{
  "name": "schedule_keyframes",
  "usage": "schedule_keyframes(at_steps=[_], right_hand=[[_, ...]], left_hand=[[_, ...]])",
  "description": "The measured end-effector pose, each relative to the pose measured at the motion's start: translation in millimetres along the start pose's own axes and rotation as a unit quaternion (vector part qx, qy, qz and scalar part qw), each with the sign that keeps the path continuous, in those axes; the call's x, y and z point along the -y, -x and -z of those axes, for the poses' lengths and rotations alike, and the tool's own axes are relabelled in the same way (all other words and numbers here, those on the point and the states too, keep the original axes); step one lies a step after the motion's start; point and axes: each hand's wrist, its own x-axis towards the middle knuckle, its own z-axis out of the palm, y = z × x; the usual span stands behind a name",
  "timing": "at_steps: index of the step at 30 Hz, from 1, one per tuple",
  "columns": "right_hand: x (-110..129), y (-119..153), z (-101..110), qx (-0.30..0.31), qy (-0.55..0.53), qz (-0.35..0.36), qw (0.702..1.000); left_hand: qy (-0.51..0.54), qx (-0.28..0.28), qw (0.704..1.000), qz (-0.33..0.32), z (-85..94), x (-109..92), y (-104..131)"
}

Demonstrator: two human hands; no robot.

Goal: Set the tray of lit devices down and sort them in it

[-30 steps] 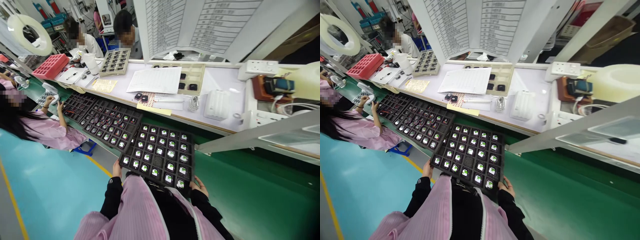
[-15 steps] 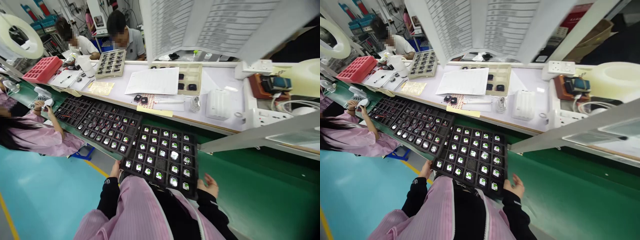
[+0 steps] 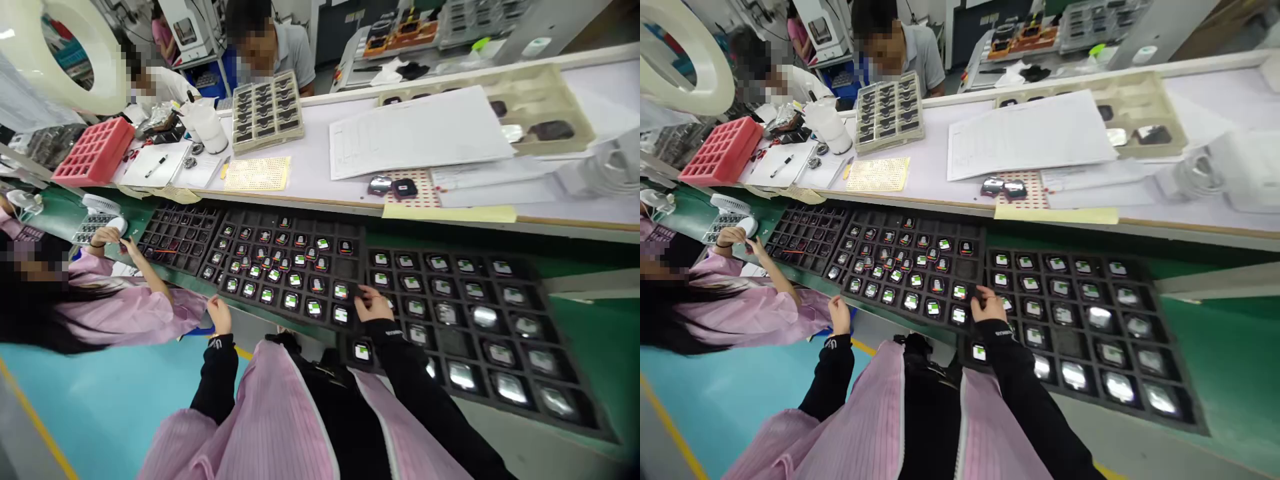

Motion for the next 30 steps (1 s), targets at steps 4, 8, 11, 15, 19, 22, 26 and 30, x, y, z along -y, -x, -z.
schedule_keyframes(at_steps=[4, 8, 11, 15, 19, 22, 26, 30], right_hand=[[14.6, -0.8, -19.0, -0.071, 0.089, -0.063, 0.992], [29.6, -10.4, -23.3, -0.084, 0.179, -0.114, 0.974], [38.1, -14.4, -24.6, -0.102, 0.192, -0.104, 0.970], [39.4, -8.7, -22.0, -0.132, 0.176, -0.072, 0.973], [42.6, -2.5, -20.5, -0.166, 0.133, -0.024, 0.977], [50.8, -3.0, -28.8, -0.169, 0.105, 0.009, 0.980], [57.4, -4.0, -50.8, -0.138, 0.093, 0.022, 0.986], [51.3, -2.0, -66.5, -0.104, 0.113, -0.007, 0.988]], left_hand=[[-0.094, 0.076, 0.993, -0.007, 0.9, -25.3, -54.4], [-0.172, 0.145, 0.974, -0.030, -5.9, -42.5, -76.3], [-0.191, 0.196, 0.961, -0.047, -7.8, -52.7, -88.9], [-0.182, 0.216, 0.958, -0.056, -7.9, -59.9, -101.9], [-0.128, 0.210, 0.967, -0.071, 2.8, -49.6, -111.8], [-0.040, 0.184, 0.980, -0.072, 16.3, -35.3, -119.4], [-0.027, 0.143, 0.987, -0.072, 29.1, -20.8, -121.6], [-0.049, 0.118, 0.991, -0.045, 27.1, -9.8, -116.2]])
